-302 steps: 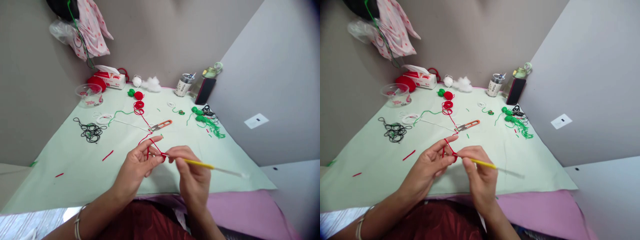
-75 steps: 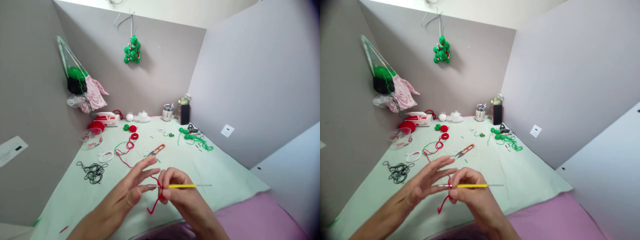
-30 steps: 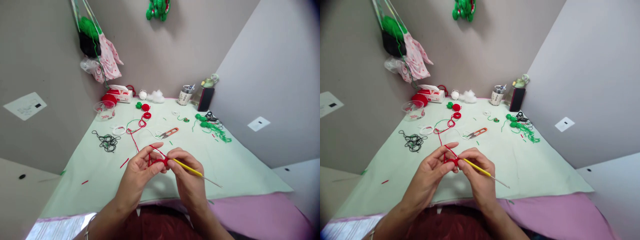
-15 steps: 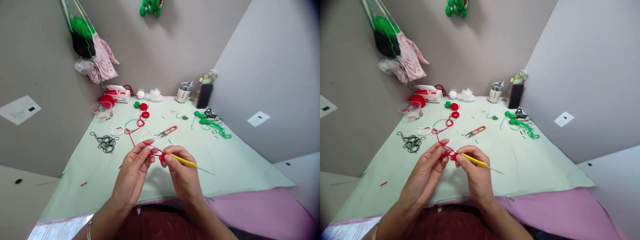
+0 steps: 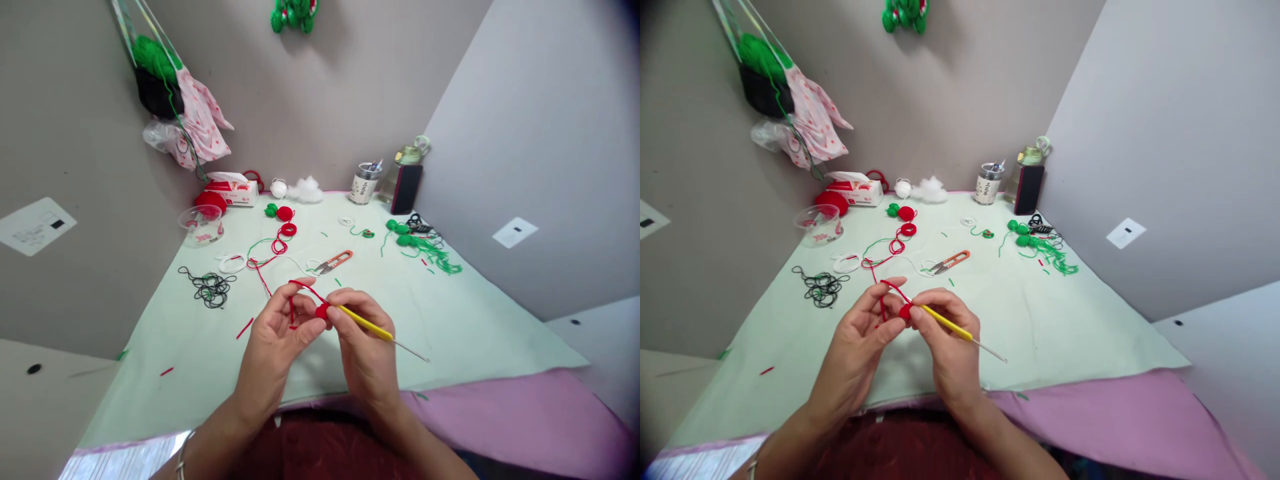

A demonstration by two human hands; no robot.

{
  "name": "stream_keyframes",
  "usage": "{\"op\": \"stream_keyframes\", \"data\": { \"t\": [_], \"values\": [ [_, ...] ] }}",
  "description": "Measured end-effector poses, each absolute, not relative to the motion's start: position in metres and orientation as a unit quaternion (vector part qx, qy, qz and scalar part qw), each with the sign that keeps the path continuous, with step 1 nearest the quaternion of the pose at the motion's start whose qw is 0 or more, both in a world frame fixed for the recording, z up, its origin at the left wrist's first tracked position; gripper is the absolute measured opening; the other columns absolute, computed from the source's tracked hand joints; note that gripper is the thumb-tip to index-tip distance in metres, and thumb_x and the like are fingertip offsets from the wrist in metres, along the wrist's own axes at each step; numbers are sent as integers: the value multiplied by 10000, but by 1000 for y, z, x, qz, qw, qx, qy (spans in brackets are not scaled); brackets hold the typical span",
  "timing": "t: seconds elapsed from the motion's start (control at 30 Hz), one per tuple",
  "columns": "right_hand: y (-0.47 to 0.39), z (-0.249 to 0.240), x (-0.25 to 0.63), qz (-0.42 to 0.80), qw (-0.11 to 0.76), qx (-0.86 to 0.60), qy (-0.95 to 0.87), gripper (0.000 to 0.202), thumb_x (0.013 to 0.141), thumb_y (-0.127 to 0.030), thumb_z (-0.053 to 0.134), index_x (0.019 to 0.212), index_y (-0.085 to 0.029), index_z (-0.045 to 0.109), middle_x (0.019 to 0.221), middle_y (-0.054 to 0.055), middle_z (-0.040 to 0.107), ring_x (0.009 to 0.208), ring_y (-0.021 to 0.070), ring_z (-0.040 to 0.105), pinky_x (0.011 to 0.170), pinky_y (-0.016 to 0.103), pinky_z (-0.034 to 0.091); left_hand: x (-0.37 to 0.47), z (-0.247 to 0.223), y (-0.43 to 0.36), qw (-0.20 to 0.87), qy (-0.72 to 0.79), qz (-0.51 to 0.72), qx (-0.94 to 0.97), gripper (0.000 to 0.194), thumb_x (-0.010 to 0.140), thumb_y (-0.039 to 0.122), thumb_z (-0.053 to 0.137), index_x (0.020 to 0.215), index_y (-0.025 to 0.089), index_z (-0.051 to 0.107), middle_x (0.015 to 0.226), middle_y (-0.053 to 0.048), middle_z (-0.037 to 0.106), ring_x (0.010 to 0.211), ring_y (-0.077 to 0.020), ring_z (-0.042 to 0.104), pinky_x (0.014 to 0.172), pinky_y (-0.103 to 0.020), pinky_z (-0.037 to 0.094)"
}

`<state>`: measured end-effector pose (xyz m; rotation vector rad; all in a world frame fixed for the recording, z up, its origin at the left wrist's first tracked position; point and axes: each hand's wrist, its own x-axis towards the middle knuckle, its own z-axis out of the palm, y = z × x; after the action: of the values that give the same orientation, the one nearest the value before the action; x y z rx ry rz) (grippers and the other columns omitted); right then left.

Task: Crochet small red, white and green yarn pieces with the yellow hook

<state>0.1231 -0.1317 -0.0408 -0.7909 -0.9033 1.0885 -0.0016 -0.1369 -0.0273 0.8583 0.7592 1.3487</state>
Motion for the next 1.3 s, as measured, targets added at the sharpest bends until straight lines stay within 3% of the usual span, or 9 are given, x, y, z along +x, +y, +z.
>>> {"op": "stream_keyframes", "data": {
  "t": [0.43, 0.77, 0.9, 1.17, 1.3],
  "values": [
    [-136, -40, 127, 361, 670, -373, -531, 107, 891, -167, 793, 911, -269, 819, 860, 28, 729, 821, 181, 675, 713, 309, 571, -3, -23, -138, 688, 332, 563, 315, 413, 844, 228, 864, 1245, 215, 765, 868, 16, 648, 880, -134, 598, 887, -252, 475],
    [-133, -44, 130, 413, 668, -361, -502, 50, 927, -246, 786, 923, -275, 827, 808, 5, 727, 701, 149, 643, 670, 292, 543, -2, -22, -136, 698, 322, 569, 294, 456, 869, 201, 831, 1311, 242, 729, 868, 27, 658, 850, -132, 605, 897, -274, 474],
    [-137, -45, 130, 425, 659, -364, -502, 93, 992, -269, 709, 1010, -281, 799, 865, 2, 725, 747, 145, 671, 715, 288, 560, -2, -23, -137, 690, 324, 580, 286, 496, 885, 188, 809, 1361, 268, 699, 875, 38, 627, 857, -123, 583, 901, -262, 468],
    [-142, -50, 133, 227, 661, -390, -599, 286, 1022, -138, 621, 1178, -311, 787, 1012, 53, 749, 951, 198, 688, 812, 339, 563, 2, -25, -137, 688, 338, 584, 269, 551, 861, 206, 834, 1389, 254, 684, 891, 32, 639, 860, -116, 584, 893, -246, 473],
    [-138, -47, 138, 258, 670, -336, -610, 256, 1045, -167, 582, 1136, -291, 786, 999, 47, 740, 905, 185, 699, 757, 320, 587, 1, -22, -137, 712, 333, 555, 273, 580, 870, 229, 829, 1425, 228, 659, 872, 24, 658, 840, -123, 610, 885, -264, 490]
  ]
}}
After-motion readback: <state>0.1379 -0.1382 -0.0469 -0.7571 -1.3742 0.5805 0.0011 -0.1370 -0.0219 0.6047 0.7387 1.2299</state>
